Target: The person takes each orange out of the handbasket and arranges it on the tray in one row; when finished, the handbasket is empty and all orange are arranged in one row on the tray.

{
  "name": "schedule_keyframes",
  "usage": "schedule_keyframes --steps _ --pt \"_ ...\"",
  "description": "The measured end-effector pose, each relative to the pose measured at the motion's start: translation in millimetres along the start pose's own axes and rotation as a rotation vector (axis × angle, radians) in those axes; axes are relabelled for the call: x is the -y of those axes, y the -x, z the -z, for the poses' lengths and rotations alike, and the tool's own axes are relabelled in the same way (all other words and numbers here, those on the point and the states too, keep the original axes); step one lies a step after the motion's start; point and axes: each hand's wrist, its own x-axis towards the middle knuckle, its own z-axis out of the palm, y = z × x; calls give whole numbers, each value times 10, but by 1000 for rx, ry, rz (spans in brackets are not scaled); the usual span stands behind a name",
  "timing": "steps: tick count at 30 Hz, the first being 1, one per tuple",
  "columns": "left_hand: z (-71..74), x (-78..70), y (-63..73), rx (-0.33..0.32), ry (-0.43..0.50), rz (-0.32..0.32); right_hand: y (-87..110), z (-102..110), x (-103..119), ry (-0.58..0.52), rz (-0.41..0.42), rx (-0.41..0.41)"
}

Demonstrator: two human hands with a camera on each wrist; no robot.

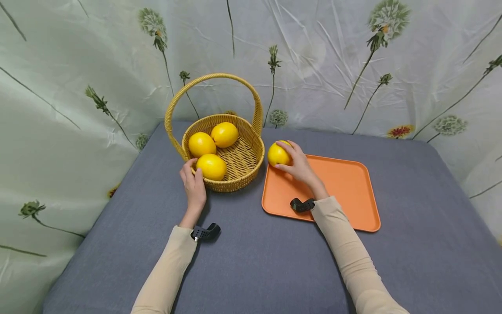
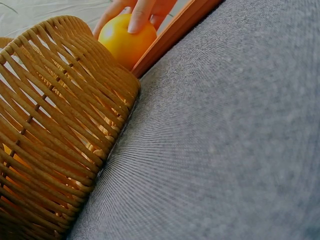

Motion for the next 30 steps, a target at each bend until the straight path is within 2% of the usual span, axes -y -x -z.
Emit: schedule_keyframes --steps 12,20,30 --pt "6 -6 12 1 4 12 -24 -28 -24 -4 7 -1" --pt "-5 -10 -3 -5 -2 12 -36 -23 -40 -30 -34 53" --pt "-14 -15 -2 -4 5 0 -19 41 -57 -58 -47 75"
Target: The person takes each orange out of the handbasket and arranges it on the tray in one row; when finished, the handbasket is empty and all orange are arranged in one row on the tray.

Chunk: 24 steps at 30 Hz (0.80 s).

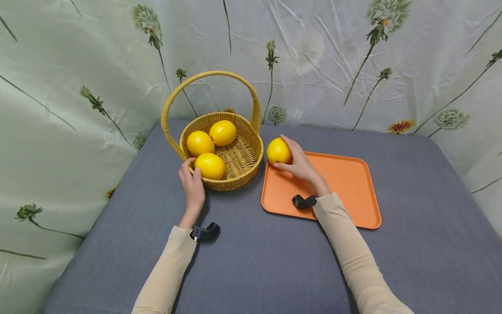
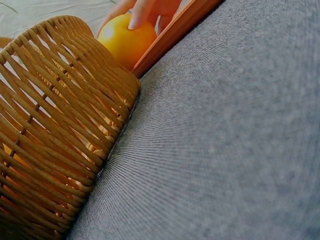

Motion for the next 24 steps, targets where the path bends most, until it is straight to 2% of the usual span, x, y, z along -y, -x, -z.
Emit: schedule_keyframes --steps 13,24 --pt "-16 -3 -8 3 1 2 15 89 -42 -41 -16 13" --pt "-9 -10 1 -14 6 13 50 165 31 -5 16 -15"
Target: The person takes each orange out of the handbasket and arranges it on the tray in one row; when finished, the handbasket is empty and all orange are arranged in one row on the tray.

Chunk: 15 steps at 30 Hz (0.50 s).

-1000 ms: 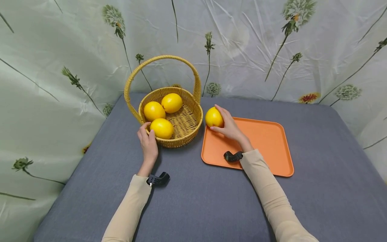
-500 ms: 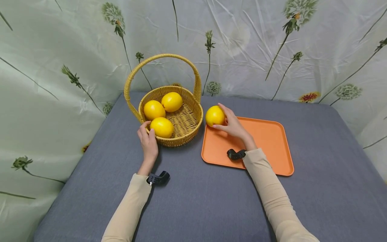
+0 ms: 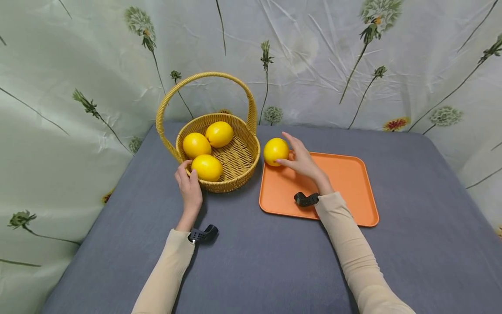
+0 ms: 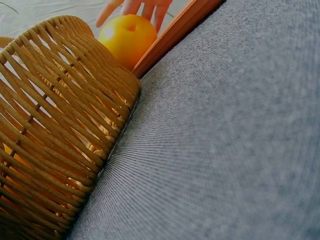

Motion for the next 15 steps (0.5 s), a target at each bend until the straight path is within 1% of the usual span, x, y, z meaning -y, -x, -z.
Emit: schedule_keyframes --steps 6,15 --pt "-5 6 -6 -3 4 -19 2 39 50 -9 11 -9" --pt "-5 -1 3 1 5 -13 25 43 104 40 49 -47"
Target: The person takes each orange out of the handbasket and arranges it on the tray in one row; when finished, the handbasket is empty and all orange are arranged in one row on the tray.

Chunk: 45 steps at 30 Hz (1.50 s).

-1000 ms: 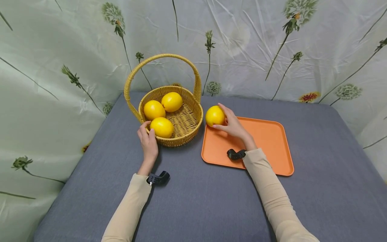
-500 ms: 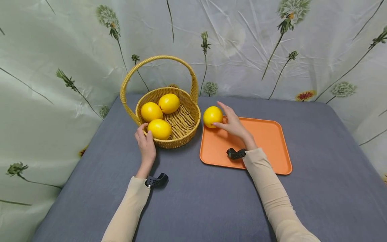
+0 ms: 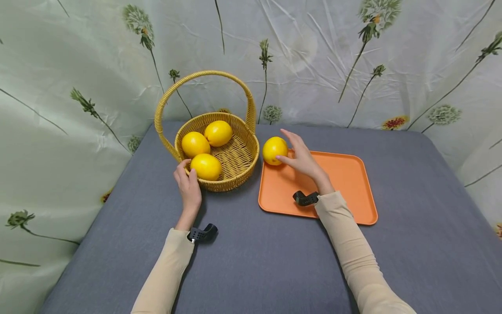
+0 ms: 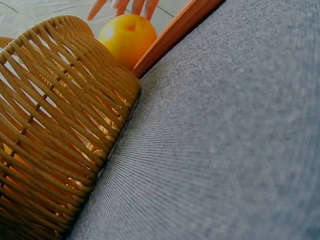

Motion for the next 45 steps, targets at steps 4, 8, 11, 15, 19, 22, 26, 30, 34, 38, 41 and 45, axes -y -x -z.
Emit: schedule_keyframes --steps 4,8,11,15,19,22,26,30,34,38,41,45 --pt "2 -7 -4 -3 -1 7 -9 -11 24 7 24 -30" --pt "7 -5 -5 -5 -2 6 -16 -26 40 0 38 -56" --pt "11 -6 -2 -4 -2 7 -13 -30 49 -8 47 -74" --pt "8 -10 7 1 -3 14 3 -33 86 -34 69 -107" --pt "15 12 12 6 -6 23 1 -80 167 -61 113 -133" --pt "19 13 -6 8 -7 17 -21 -127 237 -75 149 -134" --pt "21 0 -20 19 -5 0 -37 -197 333 -105 175 -128" --pt "23 -2 -10 22 0 -7 -52 -259 410 -132 203 -127" --pt "16 -5 -11 21 3 -10 -70 -286 474 -142 252 -126" --pt "15 -3 -17 19 3 -6 -109 -322 536 -134 308 -106" --pt "18 2 -17 15 -1 -4 -137 -362 582 -123 345 -82" --pt "18 8 -7 16 0 -2 -171 -426 642 -111 371 -44"
